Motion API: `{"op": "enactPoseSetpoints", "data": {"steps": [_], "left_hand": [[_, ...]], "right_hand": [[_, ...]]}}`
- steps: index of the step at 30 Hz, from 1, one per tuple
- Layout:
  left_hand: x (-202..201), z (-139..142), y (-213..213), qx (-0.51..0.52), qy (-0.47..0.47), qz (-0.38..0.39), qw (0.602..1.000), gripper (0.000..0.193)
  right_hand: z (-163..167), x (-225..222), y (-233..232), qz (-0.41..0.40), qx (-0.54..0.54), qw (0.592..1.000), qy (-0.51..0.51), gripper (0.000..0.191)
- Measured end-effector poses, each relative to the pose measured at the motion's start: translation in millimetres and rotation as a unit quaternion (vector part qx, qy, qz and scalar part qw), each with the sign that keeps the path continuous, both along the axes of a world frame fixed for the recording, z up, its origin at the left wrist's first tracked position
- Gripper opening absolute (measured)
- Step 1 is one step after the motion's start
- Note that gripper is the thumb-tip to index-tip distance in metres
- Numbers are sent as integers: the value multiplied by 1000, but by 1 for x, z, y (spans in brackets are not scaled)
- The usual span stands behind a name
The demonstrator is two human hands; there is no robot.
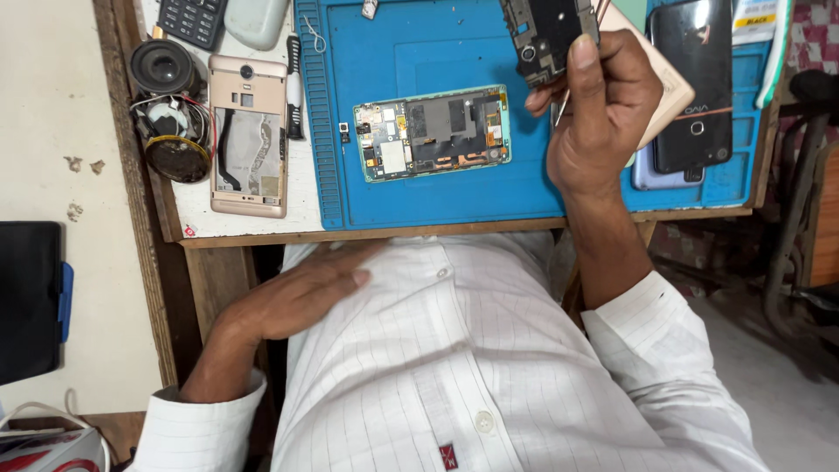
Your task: The person pries open a disassembled smartphone on a blue repair mat, removes the back cover, and uses a pointed tool to work on the exposed motherboard and internal components. They reposition the phone body and continue probing and adjusting parts on the board.
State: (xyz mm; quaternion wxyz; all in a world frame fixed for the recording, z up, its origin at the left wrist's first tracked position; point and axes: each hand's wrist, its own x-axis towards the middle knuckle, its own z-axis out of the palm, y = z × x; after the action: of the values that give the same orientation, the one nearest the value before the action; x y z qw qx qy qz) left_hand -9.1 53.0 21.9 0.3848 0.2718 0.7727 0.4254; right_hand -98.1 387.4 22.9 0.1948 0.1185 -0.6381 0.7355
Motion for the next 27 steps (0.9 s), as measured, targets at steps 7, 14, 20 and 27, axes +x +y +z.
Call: {"op": "enactPoseSetpoints", "data": {"steps": [7,14,20,27], "left_hand": [[-24,-62,49,-58,252,158,953,47],[-70,-64,101,19,284,182,941,44],[-87,-58,119,33,273,184,944,41],[-88,-59,118,54,266,185,944,39]], "right_hand": [[-7,3,12,-2,-14,1000,2,29],[-7,0,13,-1,-17,1000,-7,30],[-9,-6,12,-3,-12,1000,-15,31],[-10,0,10,1,-4,1000,-8,31]]}}
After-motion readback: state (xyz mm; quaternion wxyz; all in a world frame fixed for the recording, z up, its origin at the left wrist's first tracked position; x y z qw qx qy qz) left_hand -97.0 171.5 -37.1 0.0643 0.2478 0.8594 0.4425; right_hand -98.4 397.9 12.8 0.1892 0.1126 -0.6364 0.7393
